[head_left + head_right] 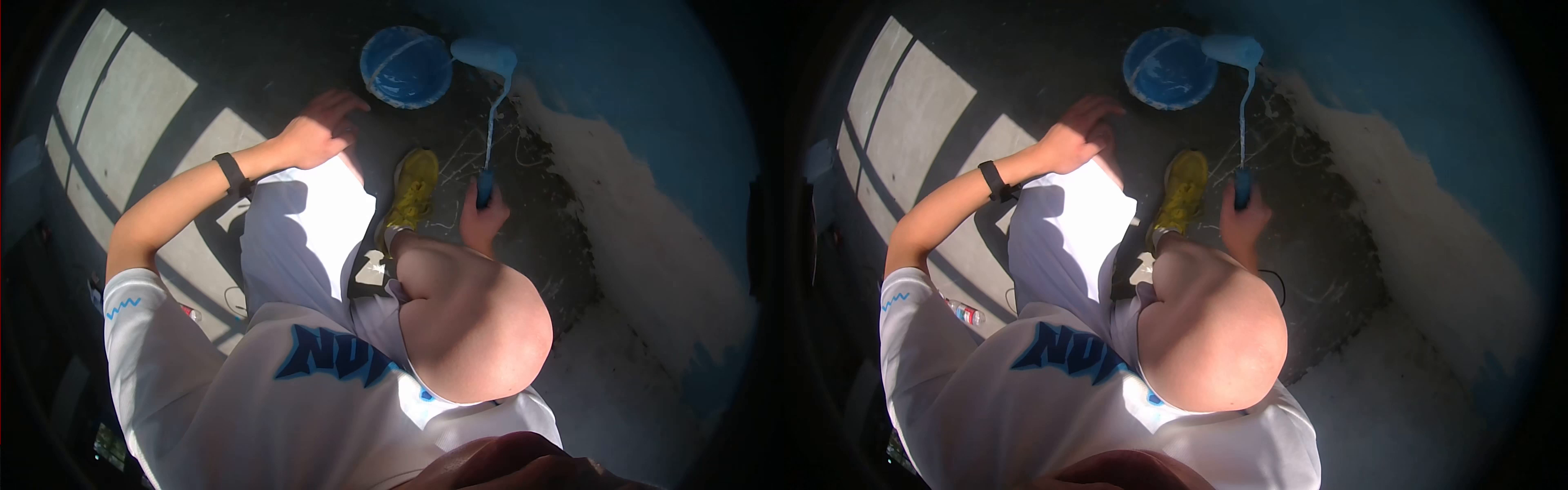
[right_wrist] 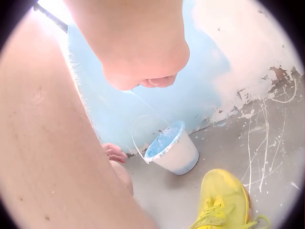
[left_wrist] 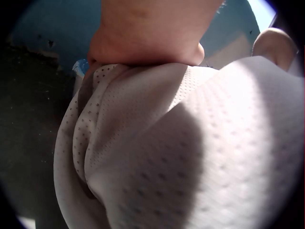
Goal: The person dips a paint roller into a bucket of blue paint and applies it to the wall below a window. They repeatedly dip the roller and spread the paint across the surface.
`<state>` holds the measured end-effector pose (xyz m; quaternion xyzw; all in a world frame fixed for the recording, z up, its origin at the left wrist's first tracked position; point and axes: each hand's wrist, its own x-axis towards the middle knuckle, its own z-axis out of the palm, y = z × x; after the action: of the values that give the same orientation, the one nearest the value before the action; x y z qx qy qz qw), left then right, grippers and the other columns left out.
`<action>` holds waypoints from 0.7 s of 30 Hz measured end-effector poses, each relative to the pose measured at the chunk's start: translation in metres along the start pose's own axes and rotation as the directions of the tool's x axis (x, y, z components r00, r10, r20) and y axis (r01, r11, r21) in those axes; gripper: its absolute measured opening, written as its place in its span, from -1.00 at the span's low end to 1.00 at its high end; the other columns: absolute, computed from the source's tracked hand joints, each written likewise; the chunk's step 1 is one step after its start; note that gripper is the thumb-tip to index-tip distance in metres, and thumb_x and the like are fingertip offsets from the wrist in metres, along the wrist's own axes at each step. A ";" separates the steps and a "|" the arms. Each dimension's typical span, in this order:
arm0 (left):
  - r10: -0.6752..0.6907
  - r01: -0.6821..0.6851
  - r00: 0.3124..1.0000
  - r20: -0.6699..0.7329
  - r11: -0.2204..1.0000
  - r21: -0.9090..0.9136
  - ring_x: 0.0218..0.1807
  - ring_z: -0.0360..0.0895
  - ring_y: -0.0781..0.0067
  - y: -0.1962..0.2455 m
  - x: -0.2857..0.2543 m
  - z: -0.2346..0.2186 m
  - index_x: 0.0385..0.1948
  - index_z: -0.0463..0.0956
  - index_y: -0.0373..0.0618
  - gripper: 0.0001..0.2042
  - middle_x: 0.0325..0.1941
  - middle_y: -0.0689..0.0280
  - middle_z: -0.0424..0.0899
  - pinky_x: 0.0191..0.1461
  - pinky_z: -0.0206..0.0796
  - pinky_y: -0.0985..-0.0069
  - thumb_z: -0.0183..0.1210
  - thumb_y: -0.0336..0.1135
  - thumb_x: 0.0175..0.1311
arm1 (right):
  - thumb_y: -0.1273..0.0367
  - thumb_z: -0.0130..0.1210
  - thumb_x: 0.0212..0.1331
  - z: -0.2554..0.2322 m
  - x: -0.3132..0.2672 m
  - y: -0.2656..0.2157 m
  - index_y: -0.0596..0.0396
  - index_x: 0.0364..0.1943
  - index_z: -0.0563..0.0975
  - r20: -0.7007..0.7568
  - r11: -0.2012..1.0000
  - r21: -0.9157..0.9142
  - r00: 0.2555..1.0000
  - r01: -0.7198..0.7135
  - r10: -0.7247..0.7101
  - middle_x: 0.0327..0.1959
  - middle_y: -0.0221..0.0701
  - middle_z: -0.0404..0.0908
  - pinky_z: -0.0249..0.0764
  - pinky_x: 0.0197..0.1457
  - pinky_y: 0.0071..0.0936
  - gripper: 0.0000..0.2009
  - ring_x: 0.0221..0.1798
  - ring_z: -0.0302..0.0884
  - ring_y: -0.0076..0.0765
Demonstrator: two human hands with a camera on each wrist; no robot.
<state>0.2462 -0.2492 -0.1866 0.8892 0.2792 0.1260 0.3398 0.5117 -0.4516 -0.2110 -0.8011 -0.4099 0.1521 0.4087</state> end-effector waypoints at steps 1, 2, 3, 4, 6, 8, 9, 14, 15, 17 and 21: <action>-0.002 0.002 1.000 0.007 1.000 -0.014 0.04 0.37 0.03 0.001 0.000 -0.001 -0.05 0.39 -0.16 -0.63 -0.04 0.12 0.45 0.13 0.26 0.26 0.09 -0.38 0.03 | 0.30 0.18 0.09 0.005 -0.001 0.003 0.19 -0.51 0.47 0.061 0.998 -0.051 0.997 -0.033 0.036 -0.76 -0.25 0.36 0.29 -0.58 -0.35 -0.77 -0.72 0.33 -0.26; -0.003 0.004 1.000 0.016 1.000 -0.029 0.02 0.38 0.03 0.000 0.001 -0.001 -0.06 0.40 -0.17 -0.64 -0.06 0.12 0.46 0.12 0.26 0.26 0.09 -0.38 0.02 | 0.28 0.17 0.10 0.012 -0.002 0.007 0.19 -0.52 0.47 0.120 0.992 -0.105 0.990 -0.064 0.077 -0.76 -0.22 0.36 0.29 -0.58 -0.32 -0.75 -0.72 0.34 -0.18; -0.003 0.004 1.000 0.015 1.000 -0.028 0.02 0.38 0.03 0.001 0.001 -0.001 -0.06 0.40 -0.17 -0.64 -0.06 0.12 0.46 0.12 0.26 0.26 0.09 -0.38 0.02 | 0.28 0.17 0.10 0.018 -0.003 0.013 0.19 -0.52 0.47 0.120 0.992 -0.104 0.990 -0.064 0.076 -0.76 -0.22 0.36 0.29 -0.58 -0.32 -0.75 -0.72 0.34 -0.18; -0.006 0.006 1.000 0.012 1.000 -0.022 0.02 0.38 0.04 0.001 0.001 -0.001 -0.06 0.40 -0.17 -0.64 -0.06 0.12 0.46 0.12 0.26 0.26 0.09 -0.38 0.02 | 0.27 0.17 0.10 0.024 -0.003 0.017 0.20 -0.53 0.47 0.138 0.988 -0.136 0.986 -0.071 0.090 -0.76 -0.20 0.37 0.30 -0.58 -0.30 -0.74 -0.71 0.35 -0.15; -0.009 0.010 1.000 0.012 1.000 -0.016 0.02 0.38 0.04 0.002 0.001 -0.001 -0.06 0.40 -0.17 -0.64 -0.07 0.12 0.47 0.12 0.26 0.26 0.10 -0.38 0.02 | 0.25 0.16 0.11 0.028 -0.005 0.020 0.20 -0.54 0.47 0.156 0.983 -0.167 0.982 -0.079 0.106 -0.76 -0.19 0.38 0.30 -0.57 -0.29 -0.72 -0.71 0.36 -0.13; -0.023 0.023 1.000 0.022 1.000 -0.013 0.02 0.39 0.05 0.002 0.000 -0.003 -0.06 0.40 -0.15 -0.63 -0.04 0.12 0.46 0.13 0.26 0.26 0.10 -0.38 0.03 | 0.26 0.16 0.12 0.029 -0.006 0.014 0.20 -0.51 0.49 0.145 0.993 -0.088 0.985 -0.078 0.090 -0.74 -0.19 0.41 0.31 -0.56 -0.31 -0.74 -0.69 0.39 -0.12; -0.027 0.027 0.999 0.021 1.000 -0.012 0.02 0.39 0.05 0.000 -0.001 -0.002 -0.06 0.40 -0.15 -0.63 -0.04 0.12 0.46 0.13 0.26 0.26 0.10 -0.38 0.03 | 0.26 0.16 0.12 0.027 -0.006 0.011 0.20 -0.51 0.49 0.148 0.993 -0.086 0.985 -0.078 0.090 -0.74 -0.19 0.41 0.31 -0.56 -0.31 -0.74 -0.69 0.39 -0.12; -0.065 0.066 0.997 0.036 0.998 -0.026 0.05 0.39 0.05 0.002 -0.001 -0.002 -0.03 0.39 -0.13 -0.63 -0.01 0.12 0.46 0.15 0.26 0.26 0.10 -0.36 0.05 | 0.30 0.14 0.16 0.002 -0.005 -0.020 0.20 -0.55 0.44 0.007 0.991 0.049 0.992 -0.126 0.125 -0.79 -0.45 0.27 0.14 -0.61 -0.47 -0.74 -0.67 0.11 -0.59; -0.065 0.065 0.997 0.036 0.998 -0.026 0.05 0.39 0.05 0.001 -0.001 -0.001 -0.03 0.39 -0.13 -0.63 -0.01 0.12 0.46 0.15 0.26 0.26 0.10 -0.36 0.05 | 0.30 0.14 0.16 0.001 -0.006 -0.020 0.20 -0.55 0.44 0.007 0.991 0.049 0.992 -0.126 0.125 -0.79 -0.45 0.27 0.14 -0.61 -0.47 -0.74 -0.67 0.11 -0.59; -0.065 0.067 0.997 0.041 0.997 -0.045 0.06 0.39 0.05 0.001 -0.001 -0.001 -0.03 0.39 -0.13 -0.63 0.00 0.11 0.46 0.16 0.25 0.26 0.09 -0.34 0.06 | 0.30 0.14 0.16 -0.001 -0.007 -0.018 0.19 -0.56 0.42 -0.011 0.996 0.053 0.998 -0.065 0.065 -0.79 -0.42 0.26 0.15 -0.61 -0.45 -0.72 -0.68 0.11 -0.57; -0.035 0.036 0.999 0.033 0.999 -0.020 0.06 0.40 0.05 0.001 0.000 -0.001 -0.03 0.39 -0.14 -0.63 0.00 0.11 0.47 0.17 0.23 0.25 0.08 -0.34 0.06 | 0.29 0.15 0.16 0.017 -0.014 0.009 0.20 -0.55 0.43 0.015 1.000 0.011 1.000 -0.016 0.016 -0.80 -0.40 0.25 0.15 -0.61 -0.43 -0.72 -0.69 0.10 -0.52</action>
<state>0.2463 -0.2493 -0.1847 0.8824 0.2881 0.1082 0.3558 0.4980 -0.4564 -0.2298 -0.8009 -0.4057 0.1638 0.4089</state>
